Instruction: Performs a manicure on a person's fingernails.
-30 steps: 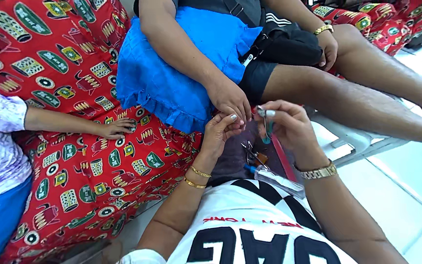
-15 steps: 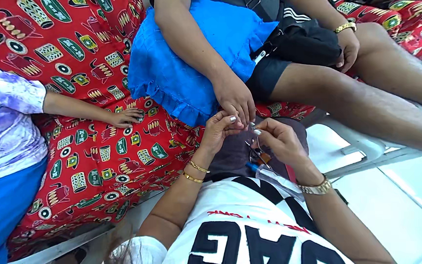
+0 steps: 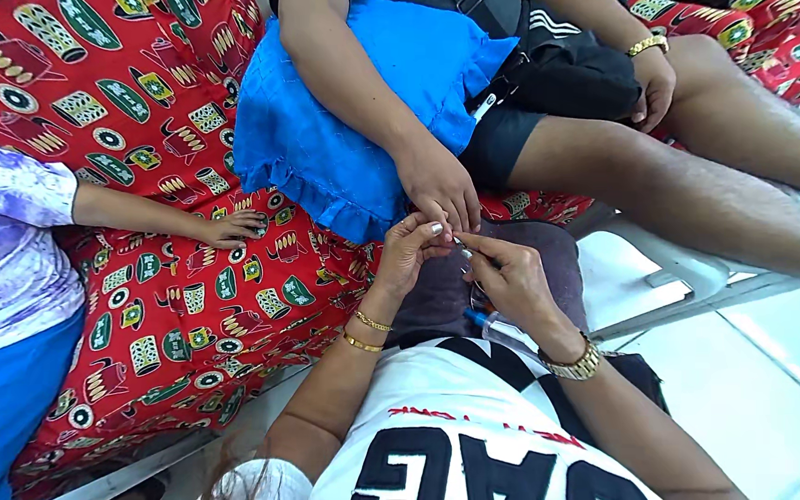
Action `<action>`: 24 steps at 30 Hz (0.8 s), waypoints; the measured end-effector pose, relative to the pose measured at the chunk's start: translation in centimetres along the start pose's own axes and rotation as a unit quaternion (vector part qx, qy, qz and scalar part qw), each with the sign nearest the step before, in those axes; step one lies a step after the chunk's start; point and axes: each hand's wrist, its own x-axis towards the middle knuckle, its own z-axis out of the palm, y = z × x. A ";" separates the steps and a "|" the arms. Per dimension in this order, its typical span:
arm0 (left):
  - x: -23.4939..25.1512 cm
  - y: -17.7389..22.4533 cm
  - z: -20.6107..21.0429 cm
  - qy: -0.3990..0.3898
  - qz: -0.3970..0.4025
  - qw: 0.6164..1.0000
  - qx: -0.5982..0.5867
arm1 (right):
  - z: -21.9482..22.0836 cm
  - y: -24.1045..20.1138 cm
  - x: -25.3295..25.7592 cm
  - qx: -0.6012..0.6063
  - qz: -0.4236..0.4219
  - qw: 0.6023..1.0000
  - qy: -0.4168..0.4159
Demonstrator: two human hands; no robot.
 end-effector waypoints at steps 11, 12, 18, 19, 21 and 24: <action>0.3 -0.3 0.2 0.004 0.003 1.000 -0.022 | 0.6 0.1 0.1 -0.060 -0.024 0.997 0.037; 0.3 -0.3 0.2 0.006 0.004 1.000 -0.022 | 0.6 0.1 0.1 -0.061 -0.024 0.997 0.039; 0.4 -0.5 0.5 0.014 0.011 1.000 -0.012 | 0.7 -0.1 0.1 -0.080 -0.035 0.995 0.052; 0.4 -0.5 0.5 0.015 0.011 1.000 -0.013 | 0.8 -0.1 0.1 -0.082 -0.036 0.995 0.054; 0.5 -0.6 0.6 0.017 0.016 1.000 -0.015 | 0.8 -0.1 0.1 -0.083 -0.041 0.994 0.057; 0.5 -0.7 0.6 0.020 0.022 0.999 -0.014 | 0.8 -0.1 0.1 -0.083 -0.042 0.994 0.058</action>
